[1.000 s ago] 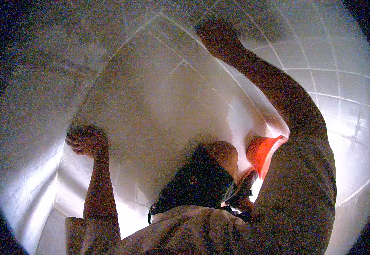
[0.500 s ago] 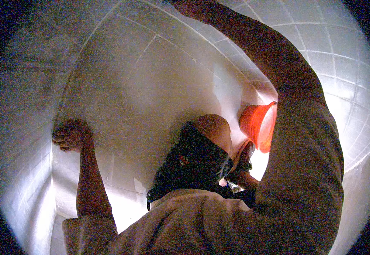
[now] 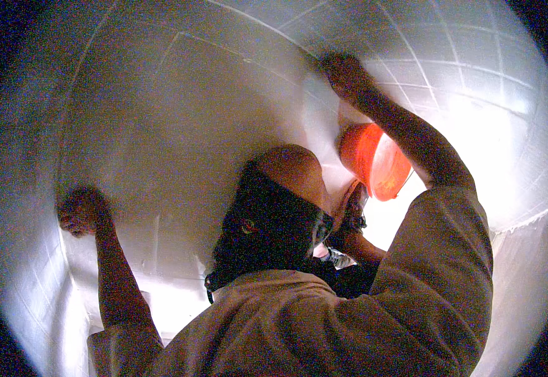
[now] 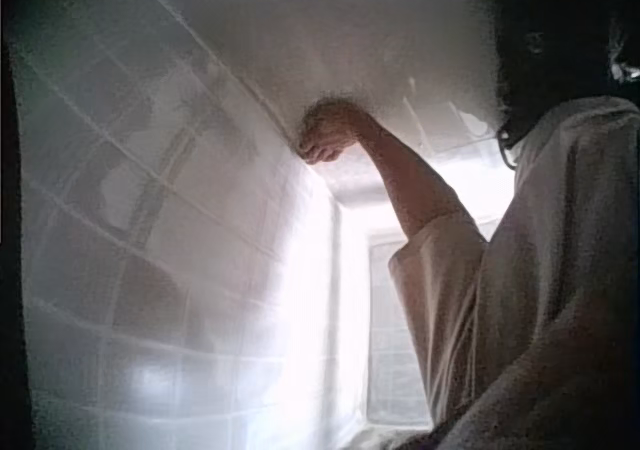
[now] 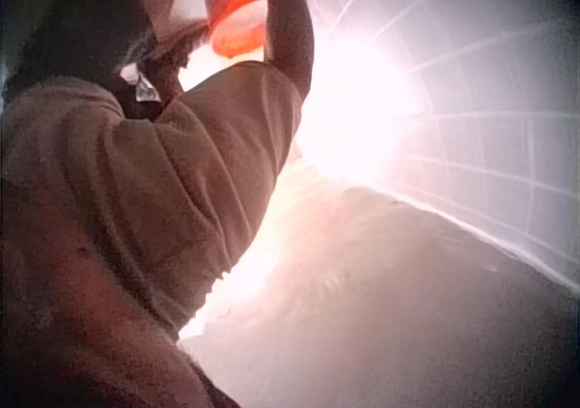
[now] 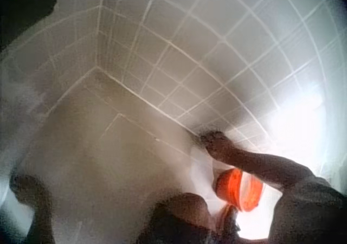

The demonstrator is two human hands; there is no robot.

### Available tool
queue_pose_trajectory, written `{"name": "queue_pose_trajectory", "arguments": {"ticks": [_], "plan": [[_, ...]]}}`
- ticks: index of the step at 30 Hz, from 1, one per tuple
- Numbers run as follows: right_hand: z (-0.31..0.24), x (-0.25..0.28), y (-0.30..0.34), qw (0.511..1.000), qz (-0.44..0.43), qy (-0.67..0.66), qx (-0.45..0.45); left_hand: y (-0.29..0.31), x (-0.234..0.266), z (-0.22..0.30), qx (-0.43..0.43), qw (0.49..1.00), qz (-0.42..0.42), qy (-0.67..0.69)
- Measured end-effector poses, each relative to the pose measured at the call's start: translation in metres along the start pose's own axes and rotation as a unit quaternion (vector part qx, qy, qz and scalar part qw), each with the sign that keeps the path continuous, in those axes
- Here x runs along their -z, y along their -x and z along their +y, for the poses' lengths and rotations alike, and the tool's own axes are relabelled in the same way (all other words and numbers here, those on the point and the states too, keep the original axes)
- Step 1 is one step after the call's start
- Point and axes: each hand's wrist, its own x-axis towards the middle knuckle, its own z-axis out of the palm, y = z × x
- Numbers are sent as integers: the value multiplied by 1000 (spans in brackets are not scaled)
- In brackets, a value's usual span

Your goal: The person wipes a tiled wall with a small sponge and rinses the sponge in a red bucket of water while crouched on the floor.

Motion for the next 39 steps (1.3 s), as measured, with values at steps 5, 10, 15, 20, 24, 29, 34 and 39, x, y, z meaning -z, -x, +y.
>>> {"name": "queue_pose_trajectory", "arguments": {"ticks": [5,10,15,20,24,29,34,39], "plan": [[7,-35,57,982,-62,-145,-104,-1,-9,11,2,1000,18,-19],[12,12,76,975,-94,-132,-154,-9,-12,10,11,999,30,11],[24,15,95,905,-313,-204,-204,-3,-17,10,-38,980,91,-171],[11,6,84,884,-340,-212,-240,-16,-38,12,15,985,127,-112],[-19,3,89,878,-322,-236,-266,-27,-57,-4,57,989,130,-49],[-49,1,96,882,-303,-248,-262,-39,-66,-6,48,987,144,-55],[-70,16,126,873,-253,-296,-292,-36,-66,1,68,985,145,-58],[-69,64,160,795,170,-378,-443,-41,-70,7,84,980,176,-45]]}}
